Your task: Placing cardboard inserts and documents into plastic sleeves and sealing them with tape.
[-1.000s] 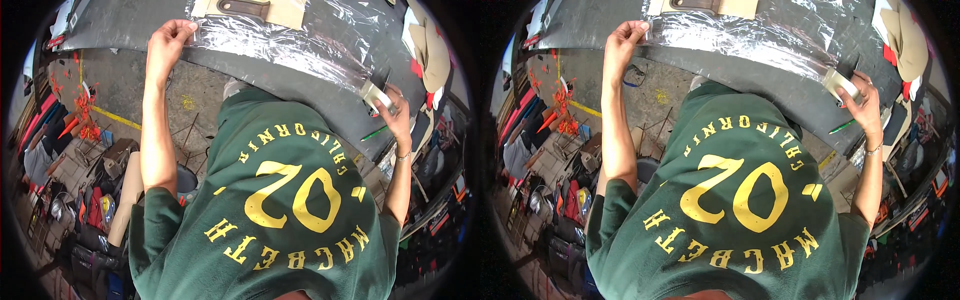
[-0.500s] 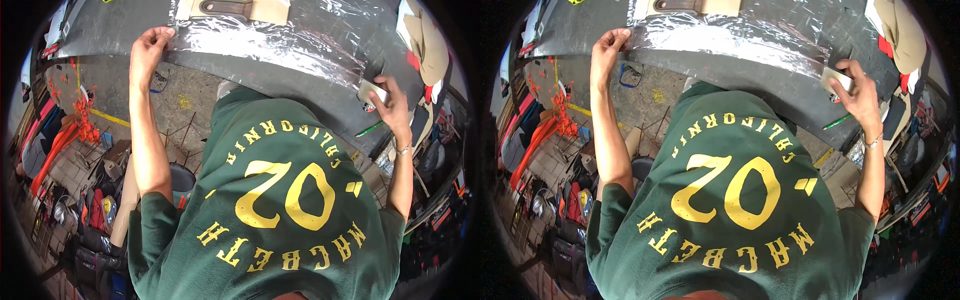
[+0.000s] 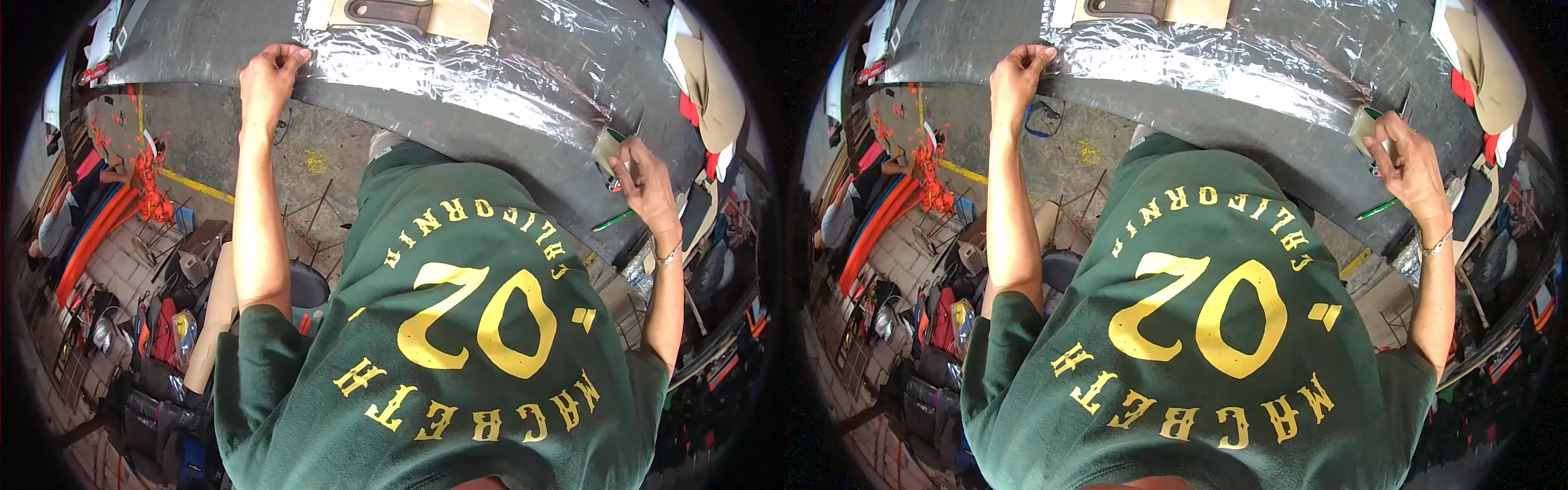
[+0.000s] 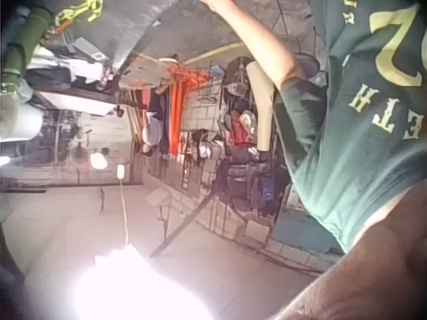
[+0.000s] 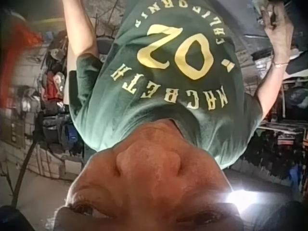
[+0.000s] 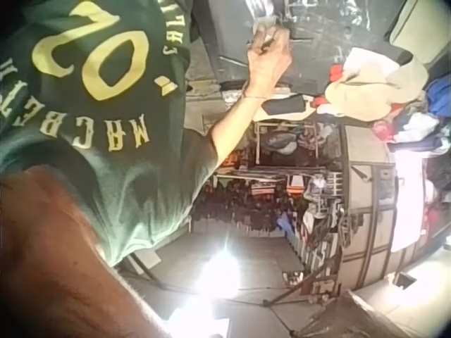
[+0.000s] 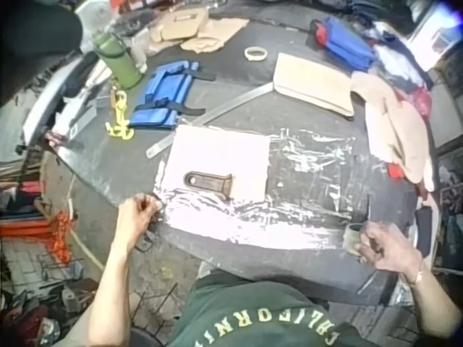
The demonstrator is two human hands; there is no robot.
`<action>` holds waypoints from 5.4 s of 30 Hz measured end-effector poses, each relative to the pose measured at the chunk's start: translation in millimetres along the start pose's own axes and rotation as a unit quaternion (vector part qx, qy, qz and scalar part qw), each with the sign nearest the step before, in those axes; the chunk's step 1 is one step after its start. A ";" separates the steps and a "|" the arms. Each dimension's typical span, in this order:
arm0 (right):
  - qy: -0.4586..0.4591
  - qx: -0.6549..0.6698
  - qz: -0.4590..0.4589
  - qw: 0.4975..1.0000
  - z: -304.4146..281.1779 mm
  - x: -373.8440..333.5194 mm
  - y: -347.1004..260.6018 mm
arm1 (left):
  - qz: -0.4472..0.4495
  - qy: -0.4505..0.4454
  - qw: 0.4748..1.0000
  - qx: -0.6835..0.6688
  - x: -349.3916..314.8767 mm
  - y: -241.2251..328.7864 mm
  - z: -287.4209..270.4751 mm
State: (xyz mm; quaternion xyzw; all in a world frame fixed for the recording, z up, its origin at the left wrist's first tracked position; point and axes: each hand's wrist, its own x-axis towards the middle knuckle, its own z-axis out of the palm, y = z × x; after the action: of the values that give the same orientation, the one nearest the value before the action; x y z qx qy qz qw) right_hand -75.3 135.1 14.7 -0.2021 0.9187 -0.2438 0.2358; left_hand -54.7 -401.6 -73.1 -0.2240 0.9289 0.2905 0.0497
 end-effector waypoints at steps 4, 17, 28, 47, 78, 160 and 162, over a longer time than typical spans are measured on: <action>-0.009 -0.023 0.018 1.000 2.4 1.3 -6.8 | 0.034 -0.004 0.999 0.038 3.8 -2.2 7.4; -0.022 -0.197 0.086 0.976 11.7 25.8 7.2 | 0.058 -0.019 0.993 0.105 13.3 -14.7 7.0; -0.091 -0.282 0.149 0.944 20.6 49.4 -12.0 | 0.044 -0.008 0.997 0.058 3.7 -4.7 9.9; -0.093 -0.284 0.160 0.941 36.7 60.1 -5.4 | 0.393 -0.007 0.917 0.065 -55.4 105.3 63.3; -0.068 -0.215 0.137 0.965 32.6 58.5 -5.7 | 0.429 -0.183 0.882 -0.072 -86.7 158.5 100.5; 0.295 0.277 0.458 0.791 125.9 -18.9 -75.4 | 0.350 -0.677 0.645 -0.052 14.0 336.5 275.2; 0.297 0.272 0.465 0.789 127.6 -17.3 -73.7 | 0.355 -0.672 0.649 -0.039 11.8 338.9 275.8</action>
State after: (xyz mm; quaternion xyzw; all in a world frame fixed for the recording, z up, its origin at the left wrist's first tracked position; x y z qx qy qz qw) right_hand 25.4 39.7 -37.7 0.4040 0.8221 -0.3927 0.0811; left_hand -226.6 -3.4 -128.2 0.3778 0.6380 0.3925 0.5442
